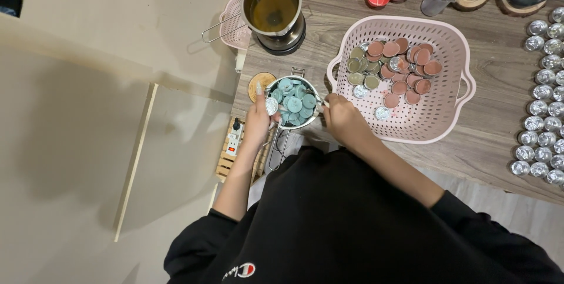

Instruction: The person sorts wax discs from a basket and a bowl, places them into small metal tins, and uses a stick to press the wax into the tins at a workbench.

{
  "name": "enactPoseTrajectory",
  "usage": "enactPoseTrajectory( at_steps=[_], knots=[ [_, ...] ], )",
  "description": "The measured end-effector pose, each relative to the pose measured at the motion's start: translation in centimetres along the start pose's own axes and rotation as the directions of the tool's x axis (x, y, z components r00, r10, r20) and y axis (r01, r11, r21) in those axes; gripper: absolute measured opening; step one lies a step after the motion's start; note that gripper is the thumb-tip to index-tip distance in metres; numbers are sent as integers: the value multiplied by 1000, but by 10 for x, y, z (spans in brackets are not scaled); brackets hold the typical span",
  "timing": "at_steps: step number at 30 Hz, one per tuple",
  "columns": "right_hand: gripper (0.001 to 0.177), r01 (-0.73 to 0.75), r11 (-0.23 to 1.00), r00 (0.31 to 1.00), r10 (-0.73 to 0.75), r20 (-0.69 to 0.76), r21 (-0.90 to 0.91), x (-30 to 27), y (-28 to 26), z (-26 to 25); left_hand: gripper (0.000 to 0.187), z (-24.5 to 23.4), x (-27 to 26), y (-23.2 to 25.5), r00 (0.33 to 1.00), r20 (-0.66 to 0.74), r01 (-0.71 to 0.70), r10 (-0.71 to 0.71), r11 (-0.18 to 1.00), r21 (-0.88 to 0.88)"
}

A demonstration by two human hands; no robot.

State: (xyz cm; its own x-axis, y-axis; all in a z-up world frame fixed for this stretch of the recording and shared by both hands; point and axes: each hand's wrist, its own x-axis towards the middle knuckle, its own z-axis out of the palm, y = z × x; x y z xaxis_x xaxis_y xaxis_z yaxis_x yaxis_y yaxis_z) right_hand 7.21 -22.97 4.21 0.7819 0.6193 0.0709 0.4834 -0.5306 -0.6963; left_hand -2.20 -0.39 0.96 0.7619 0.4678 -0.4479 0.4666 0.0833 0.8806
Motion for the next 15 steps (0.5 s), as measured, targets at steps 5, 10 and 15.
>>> enactPoseTrajectory(
  at_steps=[5, 10, 15],
  knots=[
    [25, -67, 995, 994, 73, 82, -76, 3, 18, 27, 74, 0, -10, 7, 983, -91, -133, 159, 961, 244],
    [25, -123, 958, 952, 187, 242, -259, 23, 24, 56, 61, 5, -27, 31, 980, -172, -69, 97, 985, 161],
    [45, -193, 978, 965, 204, 165, -85, 30, -9, 48, 50, 6, -31, 36, 977, -174, -123, 124, 992, 15]
  ],
)
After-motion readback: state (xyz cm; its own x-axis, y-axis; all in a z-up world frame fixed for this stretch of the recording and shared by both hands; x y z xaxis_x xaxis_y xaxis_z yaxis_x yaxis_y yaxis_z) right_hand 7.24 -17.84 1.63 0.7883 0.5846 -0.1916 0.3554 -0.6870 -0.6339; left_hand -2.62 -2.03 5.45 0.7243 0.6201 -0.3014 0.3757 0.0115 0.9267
